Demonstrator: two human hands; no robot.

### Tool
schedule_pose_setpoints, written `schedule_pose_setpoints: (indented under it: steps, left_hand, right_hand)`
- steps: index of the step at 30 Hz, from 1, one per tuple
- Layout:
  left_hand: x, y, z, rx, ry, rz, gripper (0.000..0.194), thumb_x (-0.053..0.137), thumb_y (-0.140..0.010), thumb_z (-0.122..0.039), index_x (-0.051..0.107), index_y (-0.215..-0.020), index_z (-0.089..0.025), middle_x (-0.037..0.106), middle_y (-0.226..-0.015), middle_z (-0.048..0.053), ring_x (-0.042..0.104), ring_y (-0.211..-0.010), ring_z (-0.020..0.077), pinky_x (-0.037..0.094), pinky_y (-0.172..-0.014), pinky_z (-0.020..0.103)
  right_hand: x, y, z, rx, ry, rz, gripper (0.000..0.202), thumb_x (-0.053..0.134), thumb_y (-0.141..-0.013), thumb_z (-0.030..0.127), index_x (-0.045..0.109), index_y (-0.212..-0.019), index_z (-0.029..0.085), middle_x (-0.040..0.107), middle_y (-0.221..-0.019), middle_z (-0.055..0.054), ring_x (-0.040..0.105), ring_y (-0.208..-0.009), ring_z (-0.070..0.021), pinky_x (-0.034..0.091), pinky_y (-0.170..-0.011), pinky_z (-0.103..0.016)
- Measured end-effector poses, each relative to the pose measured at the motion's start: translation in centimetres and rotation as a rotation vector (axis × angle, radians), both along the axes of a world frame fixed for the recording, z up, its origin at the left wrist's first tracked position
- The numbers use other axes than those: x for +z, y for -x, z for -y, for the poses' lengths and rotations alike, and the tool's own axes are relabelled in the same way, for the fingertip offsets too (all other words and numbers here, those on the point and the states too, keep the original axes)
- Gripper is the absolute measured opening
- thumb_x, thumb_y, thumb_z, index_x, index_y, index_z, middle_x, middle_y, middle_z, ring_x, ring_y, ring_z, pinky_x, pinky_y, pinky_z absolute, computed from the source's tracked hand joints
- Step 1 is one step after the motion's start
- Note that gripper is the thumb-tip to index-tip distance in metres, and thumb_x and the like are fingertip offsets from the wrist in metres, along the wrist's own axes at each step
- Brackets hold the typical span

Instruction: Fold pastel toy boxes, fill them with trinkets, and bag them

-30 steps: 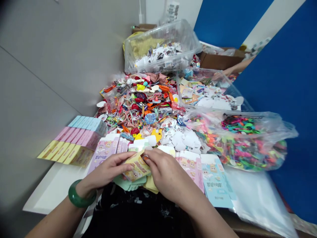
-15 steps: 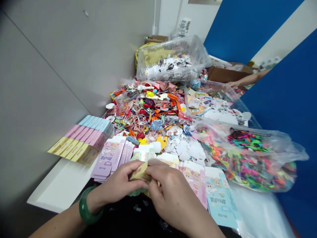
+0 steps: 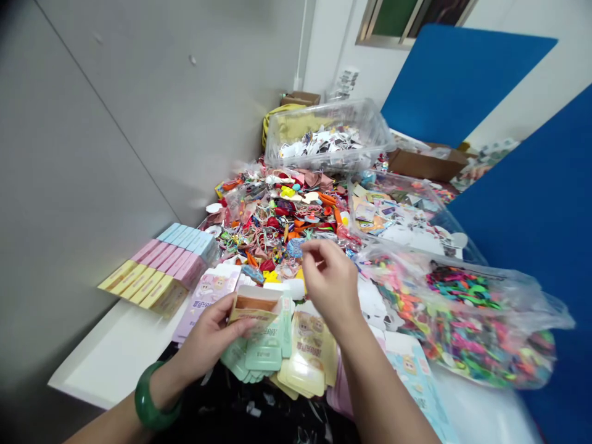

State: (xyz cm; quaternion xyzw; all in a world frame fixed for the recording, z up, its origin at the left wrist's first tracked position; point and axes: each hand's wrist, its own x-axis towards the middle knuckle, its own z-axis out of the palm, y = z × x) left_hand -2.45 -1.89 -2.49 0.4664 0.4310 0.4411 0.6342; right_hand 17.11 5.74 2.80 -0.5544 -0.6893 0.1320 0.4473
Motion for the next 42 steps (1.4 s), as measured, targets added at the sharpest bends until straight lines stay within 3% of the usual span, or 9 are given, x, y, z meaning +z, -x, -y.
schedule_pose_setpoints:
  steps: [5, 11, 14, 17, 20, 25, 29, 35, 42]
  left_hand:
    - [-1.0, 0.3, 0.4, 0.009, -0.016, 0.023, 0.027, 0.072, -0.079, -0.028, 0.066, -0.104, -0.021, 0.071, -0.105, 0.004, 0.063, -0.097, 0.0201, 0.048, -0.088, 0.032]
    - [-0.9, 0.2, 0.2, 0.009, -0.147, 0.067, 0.025, 0.071, -0.08, -0.025, 0.066, -0.104, -0.025, 0.07, -0.103, 0.001, 0.063, -0.098, 0.0188, 0.048, -0.089, 0.031]
    - [-0.9, 0.6, 0.0, 0.036, -0.341, -0.005, 0.024, 0.071, -0.08, -0.022, 0.067, -0.104, -0.027, 0.068, -0.106, 0.001, 0.06, -0.105, 0.0192, 0.045, -0.095, 0.031]
    - [-1.1, 0.9, -0.1, 0.066, -0.387, -0.047, 0.025, 0.071, -0.08, -0.021, 0.067, -0.104, -0.027, 0.068, -0.104, 0.001, 0.06, -0.104, 0.0189, 0.045, -0.094, 0.031]
    - [-1.2, 0.9, -0.2, 0.084, -0.262, -0.026, 0.025, 0.07, -0.081, -0.022, 0.065, -0.105, -0.024, 0.068, -0.103, 0.003, 0.062, -0.099, 0.0198, 0.047, -0.09, 0.032]
    - [-1.3, 0.3, -0.5, 0.101, -0.111, 0.034, 0.029, 0.069, -0.08, -0.022, 0.063, -0.108, -0.021, 0.068, -0.106, 0.006, 0.062, -0.101, 0.0228, 0.046, -0.092, 0.038]
    - [-1.4, -0.5, -0.4, 0.096, -0.183, -0.012, 0.027, 0.07, -0.079, -0.02, 0.065, -0.105, -0.023, 0.067, -0.102, 0.002, 0.062, -0.097, 0.0196, 0.047, -0.088, 0.032]
    - [-1.6, -1.3, 0.1, 0.058, -0.23, -0.004, 0.029, 0.067, -0.082, -0.017, 0.064, -0.108, -0.027, 0.066, -0.107, -0.001, 0.06, -0.102, 0.0171, 0.044, -0.093, 0.028]
    - [-0.9, -1.3, 0.5, 0.036, -0.282, -0.061, 0.025, 0.063, -0.084, -0.021, 0.064, -0.109, -0.024, 0.067, -0.108, 0.002, 0.06, -0.102, 0.0188, 0.043, -0.094, 0.03]
  right_hand:
    - [-4.1, 0.0, -7.8, -0.037, 0.16, 0.187, 0.019, 0.049, -0.084, 0.024, 0.064, -0.079, 0.014, 0.067, -0.078, -0.008, 0.061, -0.073, -0.0184, 0.042, -0.07, -0.03]
    - [-7.2, 4.3, -11.9, -0.052, 0.227, 0.211, 0.008, 0.061, -0.079, 0.024, 0.058, -0.082, 0.017, 0.064, -0.081, -0.01, 0.063, -0.079, -0.0241, 0.044, -0.072, -0.035]
    - [-7.8, 5.5, -13.6, -0.07, 0.287, 0.163, 0.011, 0.063, -0.073, 0.012, 0.057, -0.077, 0.019, 0.063, -0.073, -0.008, 0.064, -0.078, -0.0249, 0.046, -0.074, -0.038]
    - [-6.7, 5.4, -14.0, -0.062, 0.303, 0.011, 0.009, 0.063, -0.071, 0.009, 0.059, -0.076, 0.016, 0.062, -0.069, -0.007, 0.064, -0.078, -0.0243, 0.046, -0.077, -0.039]
    - [-3.6, 4.5, -11.3, -0.013, 0.245, -0.117, 0.016, 0.059, -0.078, 0.02, 0.061, -0.092, 0.014, 0.064, -0.075, -0.006, 0.064, -0.076, -0.0193, 0.048, -0.073, -0.033]
    - [1.9, 2.4, 0.1, 0.142, 0.038, -0.404, 0.012, 0.062, -0.083, 0.025, 0.059, -0.093, 0.02, 0.066, -0.082, -0.002, 0.064, -0.068, -0.0138, 0.049, -0.055, -0.024]
    - [2.6, 1.8, 7.3, 0.201, -0.028, -0.256, 0.023, 0.065, -0.08, 0.012, 0.061, -0.099, 0.025, 0.067, -0.09, 0.0, 0.065, -0.078, -0.0134, 0.052, -0.062, -0.023]
    - [1.6, 2.3, 8.7, 0.326, -0.169, 0.134, 0.027, 0.06, -0.083, 0.006, 0.058, -0.105, 0.021, 0.071, -0.099, -0.003, 0.067, -0.087, -0.014, 0.053, -0.076, -0.024]
    - [1.4, 2.6, 8.8, 0.367, -0.177, 0.206, 0.021, 0.055, -0.087, 0.01, 0.059, -0.103, 0.023, 0.072, -0.093, -0.004, 0.069, -0.082, -0.0162, 0.055, -0.07, -0.025]
